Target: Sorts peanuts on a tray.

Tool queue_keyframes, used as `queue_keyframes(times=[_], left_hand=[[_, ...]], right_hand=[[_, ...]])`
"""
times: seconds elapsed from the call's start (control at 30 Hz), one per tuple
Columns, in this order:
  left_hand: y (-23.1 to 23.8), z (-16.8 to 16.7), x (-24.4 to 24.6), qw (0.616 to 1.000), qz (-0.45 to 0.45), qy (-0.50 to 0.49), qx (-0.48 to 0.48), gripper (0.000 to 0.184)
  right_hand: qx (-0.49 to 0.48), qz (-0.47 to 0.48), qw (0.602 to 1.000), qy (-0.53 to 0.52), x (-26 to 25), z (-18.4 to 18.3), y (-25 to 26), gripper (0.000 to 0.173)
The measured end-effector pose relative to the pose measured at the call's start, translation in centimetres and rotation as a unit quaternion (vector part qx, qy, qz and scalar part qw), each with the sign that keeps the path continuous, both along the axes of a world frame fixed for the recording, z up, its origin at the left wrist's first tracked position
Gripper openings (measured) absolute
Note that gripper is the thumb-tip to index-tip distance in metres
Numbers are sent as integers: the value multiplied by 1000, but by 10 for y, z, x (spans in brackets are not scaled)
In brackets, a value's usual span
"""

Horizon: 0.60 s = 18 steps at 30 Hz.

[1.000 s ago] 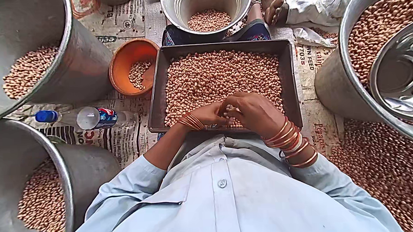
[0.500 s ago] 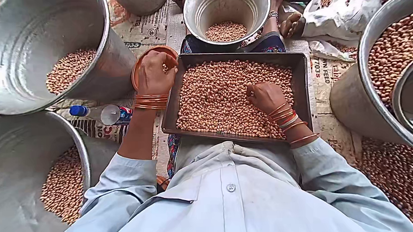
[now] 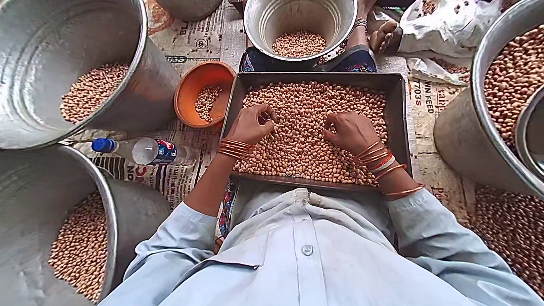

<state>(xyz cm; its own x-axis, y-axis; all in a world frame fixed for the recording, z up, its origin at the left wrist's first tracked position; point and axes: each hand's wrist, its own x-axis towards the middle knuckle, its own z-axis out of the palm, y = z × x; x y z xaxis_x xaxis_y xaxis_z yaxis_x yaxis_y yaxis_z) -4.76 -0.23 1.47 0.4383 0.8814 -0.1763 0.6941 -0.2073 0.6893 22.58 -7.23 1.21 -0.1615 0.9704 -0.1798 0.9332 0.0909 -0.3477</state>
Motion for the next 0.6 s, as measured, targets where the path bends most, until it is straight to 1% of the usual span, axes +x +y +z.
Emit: queue_keyframes(times=[0.07, 0.13, 0.17, 0.2, 0.23, 0.27, 0.3, 0.33, 0.4, 0.47, 0.5, 0.6], left_hand=[[-9, -2, -1, 993, -57, -61, -86, 26], [-27, -11, 9, 972, -118, -115, -170, 31], [-36, -14, 15, 958, -132, -141, -214, 30], [-43, -13, 18, 946, -129, -165, -246, 26], [-46, -11, 18, 940, -119, -188, -259, 19], [-46, -8, 12, 940, -101, -207, -251, 15], [-42, -5, 3, 948, -82, -212, -221, 13], [-38, -1, -9, 964, -65, -188, -175, 11], [-32, 9, -33, 995, -31, -57, -74, 10], [-36, 18, -45, 997, -23, 72, -24, 10], [-41, 18, -47, 994, -26, 109, -14, 10], [-56, 6, -50, 987, -28, 156, 8, 13]], right_hand=[[29, 40, 997, 56, -13, 11, -8, 22], [75, 99, 984, 126, -34, 18, -17, 20], [100, 122, 976, 152, -44, 21, -21, 19], [127, 135, 967, 173, -53, 23, -24, 18], [148, 139, 961, 187, -59, 26, -26, 16], [157, 139, 959, 192, -63, 26, -27, 14], [153, 139, 959, 191, -65, 24, -26, 12], [140, 142, 962, 185, -66, 22, -24, 11], [97, 166, 968, 162, -70, 18, -18, 9], [55, 198, 969, 139, -80, 14, -10, 9], [45, 215, 967, 132, -86, 11, -6, 10], [5, 258, 961, 98, -107, 5, 7, 10]])
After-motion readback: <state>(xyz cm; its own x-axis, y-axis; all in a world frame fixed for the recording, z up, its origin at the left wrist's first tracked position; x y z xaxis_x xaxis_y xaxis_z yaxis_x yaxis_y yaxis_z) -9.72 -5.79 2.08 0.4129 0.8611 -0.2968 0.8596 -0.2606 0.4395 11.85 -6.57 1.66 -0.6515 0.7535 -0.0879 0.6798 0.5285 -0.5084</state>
